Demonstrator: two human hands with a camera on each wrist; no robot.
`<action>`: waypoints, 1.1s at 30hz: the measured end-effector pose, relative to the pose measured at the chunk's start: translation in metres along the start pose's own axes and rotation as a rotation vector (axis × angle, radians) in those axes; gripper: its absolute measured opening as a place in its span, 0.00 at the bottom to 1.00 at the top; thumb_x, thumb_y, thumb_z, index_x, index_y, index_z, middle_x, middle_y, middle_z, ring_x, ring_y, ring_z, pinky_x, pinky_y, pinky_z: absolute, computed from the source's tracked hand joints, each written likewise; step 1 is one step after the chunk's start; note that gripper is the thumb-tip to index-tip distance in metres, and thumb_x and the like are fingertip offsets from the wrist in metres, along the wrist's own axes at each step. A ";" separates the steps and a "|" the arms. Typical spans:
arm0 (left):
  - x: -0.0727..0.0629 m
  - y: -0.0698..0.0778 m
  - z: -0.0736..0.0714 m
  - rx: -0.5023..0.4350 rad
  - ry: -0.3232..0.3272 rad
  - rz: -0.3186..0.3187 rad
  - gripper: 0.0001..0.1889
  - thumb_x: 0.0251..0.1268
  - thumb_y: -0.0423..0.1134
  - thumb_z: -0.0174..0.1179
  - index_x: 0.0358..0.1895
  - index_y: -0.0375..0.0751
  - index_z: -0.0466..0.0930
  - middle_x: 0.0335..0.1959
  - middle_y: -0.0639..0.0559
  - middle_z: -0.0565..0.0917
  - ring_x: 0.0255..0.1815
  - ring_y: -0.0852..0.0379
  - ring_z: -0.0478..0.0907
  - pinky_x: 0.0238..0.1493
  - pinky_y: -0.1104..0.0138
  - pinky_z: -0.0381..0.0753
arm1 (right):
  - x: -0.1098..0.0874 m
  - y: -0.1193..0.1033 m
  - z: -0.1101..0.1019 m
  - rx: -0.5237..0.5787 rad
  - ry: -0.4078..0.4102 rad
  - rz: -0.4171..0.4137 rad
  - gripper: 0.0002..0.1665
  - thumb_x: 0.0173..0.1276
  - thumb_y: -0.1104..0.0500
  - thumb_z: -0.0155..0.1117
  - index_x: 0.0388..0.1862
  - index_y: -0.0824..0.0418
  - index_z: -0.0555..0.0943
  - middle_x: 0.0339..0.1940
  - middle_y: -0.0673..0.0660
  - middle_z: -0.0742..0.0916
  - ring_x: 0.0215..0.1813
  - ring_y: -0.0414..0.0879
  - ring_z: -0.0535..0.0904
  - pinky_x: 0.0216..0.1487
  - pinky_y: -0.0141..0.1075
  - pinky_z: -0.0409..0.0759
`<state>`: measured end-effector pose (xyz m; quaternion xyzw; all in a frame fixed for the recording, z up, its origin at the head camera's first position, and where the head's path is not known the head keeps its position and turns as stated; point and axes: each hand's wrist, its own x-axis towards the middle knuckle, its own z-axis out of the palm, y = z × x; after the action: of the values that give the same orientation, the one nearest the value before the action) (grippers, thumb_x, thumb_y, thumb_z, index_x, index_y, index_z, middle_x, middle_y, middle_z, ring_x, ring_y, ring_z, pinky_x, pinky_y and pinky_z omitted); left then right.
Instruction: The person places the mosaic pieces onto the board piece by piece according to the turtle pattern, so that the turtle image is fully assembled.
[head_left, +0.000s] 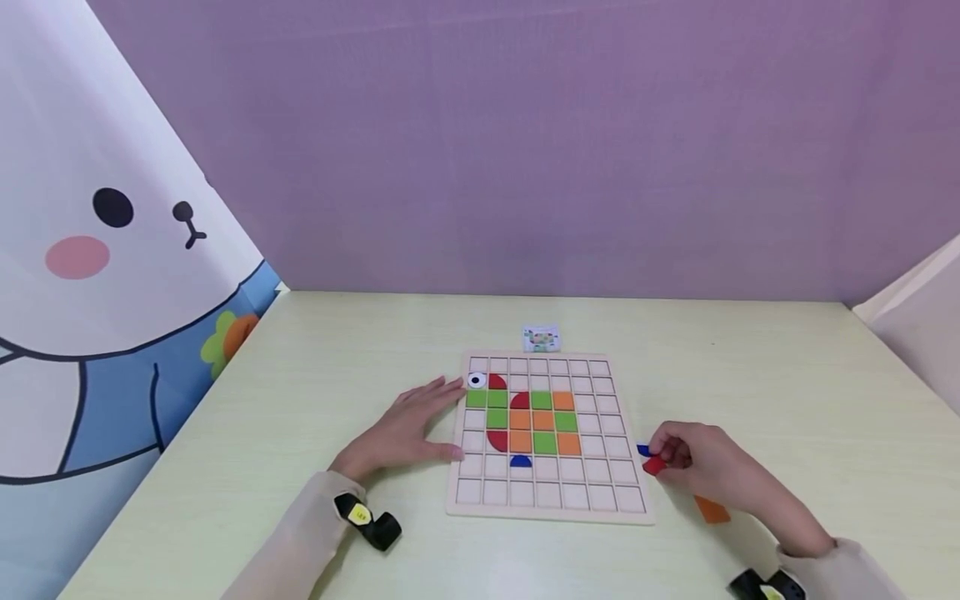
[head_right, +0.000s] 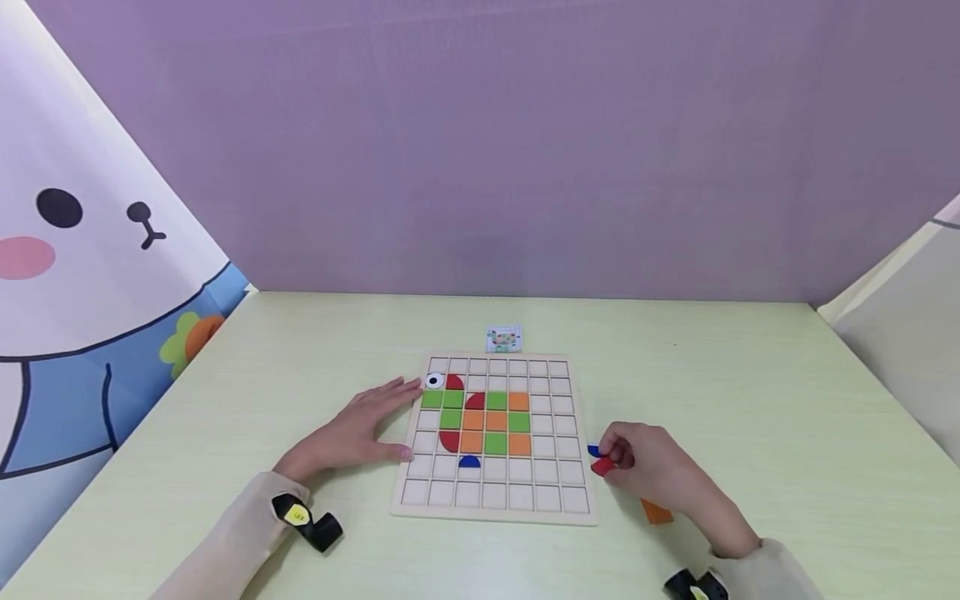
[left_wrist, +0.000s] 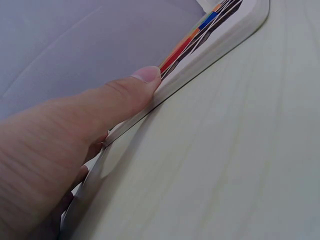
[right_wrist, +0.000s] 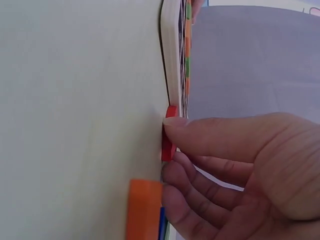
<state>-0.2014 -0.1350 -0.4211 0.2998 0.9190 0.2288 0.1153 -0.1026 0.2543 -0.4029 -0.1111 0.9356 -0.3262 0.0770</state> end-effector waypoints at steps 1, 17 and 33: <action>0.000 0.000 0.000 -0.001 0.000 -0.002 0.47 0.51 0.64 0.64 0.74 0.56 0.56 0.77 0.58 0.55 0.79 0.51 0.42 0.75 0.47 0.46 | 0.000 0.000 0.000 0.000 -0.001 -0.003 0.12 0.52 0.67 0.72 0.33 0.59 0.78 0.26 0.48 0.79 0.30 0.37 0.71 0.31 0.26 0.74; 0.001 0.001 0.000 -0.001 0.000 -0.008 0.46 0.51 0.64 0.64 0.74 0.56 0.56 0.77 0.57 0.55 0.79 0.49 0.42 0.75 0.44 0.46 | 0.001 -0.001 0.002 0.010 -0.004 -0.008 0.11 0.52 0.67 0.73 0.31 0.58 0.79 0.29 0.48 0.80 0.31 0.37 0.72 0.31 0.27 0.74; 0.000 0.001 -0.001 0.003 0.001 0.005 0.46 0.52 0.64 0.63 0.74 0.56 0.55 0.77 0.57 0.54 0.79 0.49 0.42 0.75 0.45 0.46 | 0.000 -0.003 -0.001 0.016 -0.038 -0.031 0.11 0.52 0.67 0.73 0.32 0.58 0.80 0.29 0.49 0.79 0.31 0.37 0.71 0.30 0.27 0.73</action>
<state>-0.2009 -0.1349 -0.4194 0.3022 0.9186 0.2278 0.1138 -0.1019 0.2525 -0.3998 -0.1315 0.9295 -0.3325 0.0907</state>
